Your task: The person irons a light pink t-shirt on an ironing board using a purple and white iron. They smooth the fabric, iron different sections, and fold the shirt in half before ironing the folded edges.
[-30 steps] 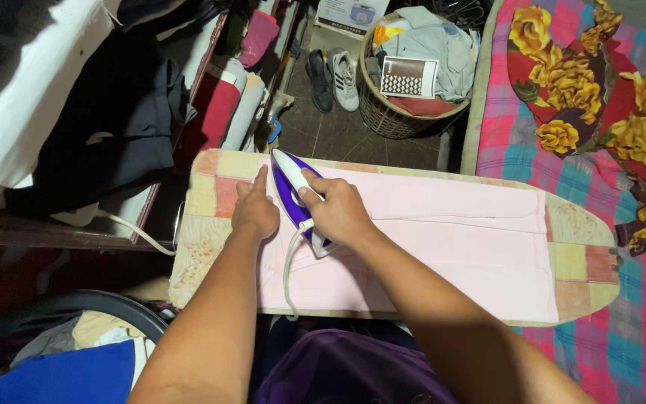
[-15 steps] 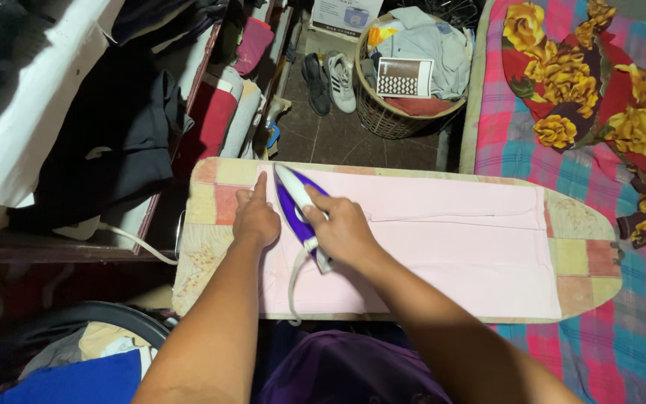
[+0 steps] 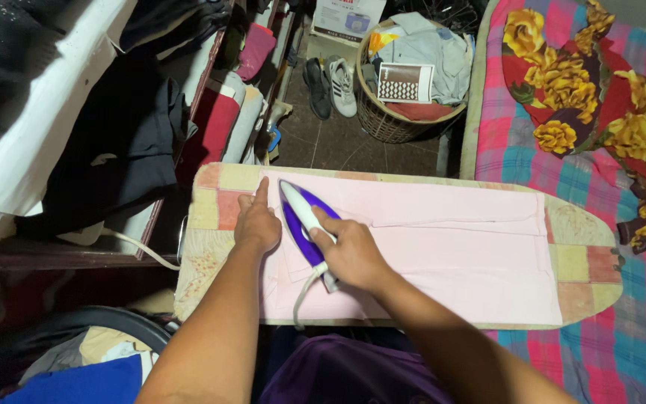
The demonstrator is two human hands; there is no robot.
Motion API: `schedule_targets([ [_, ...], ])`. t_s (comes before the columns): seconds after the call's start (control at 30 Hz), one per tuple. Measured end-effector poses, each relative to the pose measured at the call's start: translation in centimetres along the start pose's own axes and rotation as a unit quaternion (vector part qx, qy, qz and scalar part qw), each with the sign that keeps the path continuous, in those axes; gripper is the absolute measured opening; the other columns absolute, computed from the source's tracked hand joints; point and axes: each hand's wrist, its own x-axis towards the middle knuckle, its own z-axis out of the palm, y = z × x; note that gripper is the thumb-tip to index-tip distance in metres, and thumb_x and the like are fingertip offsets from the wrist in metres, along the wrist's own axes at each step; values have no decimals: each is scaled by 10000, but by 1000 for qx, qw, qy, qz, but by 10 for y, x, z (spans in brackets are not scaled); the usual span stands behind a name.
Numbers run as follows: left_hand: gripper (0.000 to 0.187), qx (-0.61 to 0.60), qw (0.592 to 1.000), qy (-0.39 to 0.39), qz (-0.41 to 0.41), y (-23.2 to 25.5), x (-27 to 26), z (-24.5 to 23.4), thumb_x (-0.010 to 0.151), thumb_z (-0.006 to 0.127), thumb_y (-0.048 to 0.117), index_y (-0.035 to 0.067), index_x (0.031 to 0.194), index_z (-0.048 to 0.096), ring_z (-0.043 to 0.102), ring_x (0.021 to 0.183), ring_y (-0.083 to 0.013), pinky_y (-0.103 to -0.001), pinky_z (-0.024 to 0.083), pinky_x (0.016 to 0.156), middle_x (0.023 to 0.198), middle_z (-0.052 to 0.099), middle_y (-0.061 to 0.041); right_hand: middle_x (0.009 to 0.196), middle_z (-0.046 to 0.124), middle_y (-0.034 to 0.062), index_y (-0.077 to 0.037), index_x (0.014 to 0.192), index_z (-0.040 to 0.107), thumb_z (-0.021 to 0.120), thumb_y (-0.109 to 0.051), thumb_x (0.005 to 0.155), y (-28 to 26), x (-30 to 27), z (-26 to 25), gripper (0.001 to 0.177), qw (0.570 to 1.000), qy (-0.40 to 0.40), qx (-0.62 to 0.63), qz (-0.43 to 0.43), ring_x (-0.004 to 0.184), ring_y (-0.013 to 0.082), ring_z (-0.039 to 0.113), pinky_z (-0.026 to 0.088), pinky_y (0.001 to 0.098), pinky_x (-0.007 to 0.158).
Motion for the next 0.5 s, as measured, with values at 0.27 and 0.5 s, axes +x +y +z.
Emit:
schedule_targets([
  [0.27,743,-10,1000,9,3,0,-1,0,986,505,129,374,1625,214,532,1274,-272,-413,456,1064,1403,402,-81,1073,736,278,-77,1351,654,628,-264,926,-3,37,7,465,998,44,14,-43,982,341,760,547,371,914],
  [0.5,744,-7,1000,6,-2,2,-2,0,986,495,124,368,1628,210,543,1266,-276,-414,457,1069,1419,396,-84,1007,742,280,-89,1369,625,621,-293,920,-4,32,3,493,1000,19,6,-11,920,340,773,552,381,883],
])
